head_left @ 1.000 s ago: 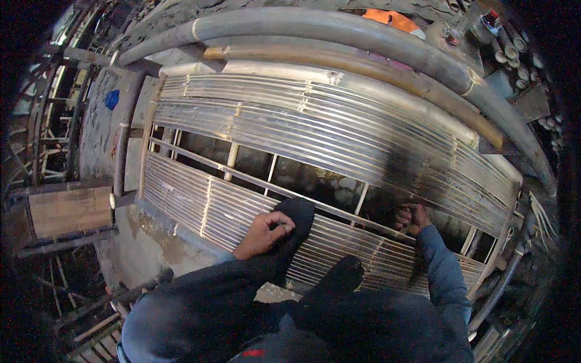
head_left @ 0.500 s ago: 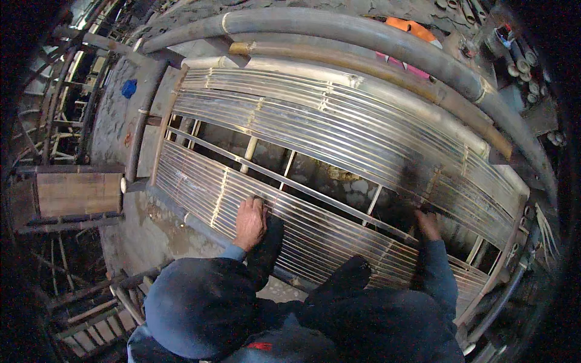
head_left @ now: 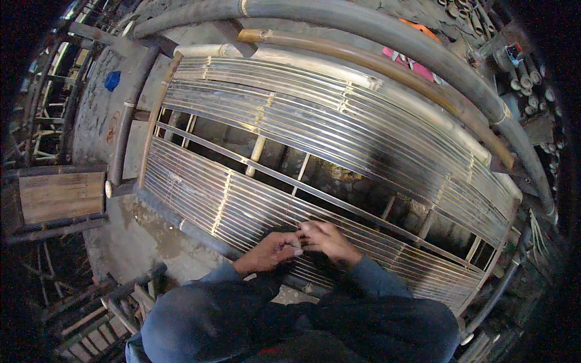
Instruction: The person weaves thin bamboo strips into a large frame, securing the strips by threading and tying twine around the bamboo supports.
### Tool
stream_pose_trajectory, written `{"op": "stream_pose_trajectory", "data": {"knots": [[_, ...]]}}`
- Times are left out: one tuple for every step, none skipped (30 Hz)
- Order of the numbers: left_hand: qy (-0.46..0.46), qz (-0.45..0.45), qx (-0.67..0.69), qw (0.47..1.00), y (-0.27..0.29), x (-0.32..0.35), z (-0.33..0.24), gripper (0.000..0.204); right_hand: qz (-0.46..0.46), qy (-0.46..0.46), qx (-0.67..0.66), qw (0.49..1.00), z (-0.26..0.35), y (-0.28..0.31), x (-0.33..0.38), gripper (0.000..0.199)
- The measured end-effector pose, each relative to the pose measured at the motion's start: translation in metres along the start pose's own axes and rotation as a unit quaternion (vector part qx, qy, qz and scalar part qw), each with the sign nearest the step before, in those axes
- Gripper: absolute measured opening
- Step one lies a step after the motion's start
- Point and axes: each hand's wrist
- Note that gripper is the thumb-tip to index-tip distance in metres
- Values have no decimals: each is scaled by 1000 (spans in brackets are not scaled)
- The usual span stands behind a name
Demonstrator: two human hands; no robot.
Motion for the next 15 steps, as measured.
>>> {"op": "stream_pose_trajectory", "data": {"knots": [[-2, 9, -2, 1000, 2, 1, 1, 21, 24, -4, -69, 997, 9, -2, -4, 36], [-3, 19, -5, 1000, 4, 2, 2, 20, 46, -8, -138, 989, 19, -3, -6, 36], [-4, 29, -7, 1000, 5, 3, 3, 20, 68, -11, -207, 976, 26, -4, -5, 37], [11, 37, 27, 999, 4, 2, 5, 17, 33, -40, -190, 980, 32, 1, 1, 34], [-13, 78, 3, 997, 5, -2, 6, 17, 30, -49, -165, 985, 26, 9, 2, 34], [-38, 119, -22, 992, 5, -7, 6, 18, 27, -58, -139, 988, 14, 18, 2, 33], [-64, 160, -45, 984, 8, -11, 8, 18, -23, -22, -85, 996, 15, 19, 11, 28], [-111, 91, -123, 982, 15, -11, 8, 16, -74, 10, -26, 997, 17, 19, 19, 24], [-157, 21, -199, 967, 26, -14, 8, 13, -130, 37, 31, 990, 20, 20, 29, 19], [-200, -48, -274, 939, 40, -18, 8, 10, -208, 141, 168, 953, 18, 28, 40, 16], [-238, -120, -345, 900, 55, -21, 7, 9, -225, 116, 196, 947, 25, 33, 61, 16], [-190, -141, -421, 876, 72, -25, 1, 12, -242, 89, 223, 940, 32, 38, 88, 18], [-137, -164, -496, 842, 88, -28, -6, 15, -262, 72, 197, 942, 32, 44, 107, 19], [-114, -165, -514, 834, 95, -31, -6, 18, -286, 53, 172, 941, 33, 49, 124, 20], [-91, -166, -531, 826, 101, -32, -4, 20, -267, 139, 136, 944, 34, 53, 132, 20]]}}
Point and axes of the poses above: each hand's wrist, its own x-axis away from the middle knuckle, its own y-axis out of the back of the hand, z = x × y, and after that the axes turned 14 degrees about -y, right-handed
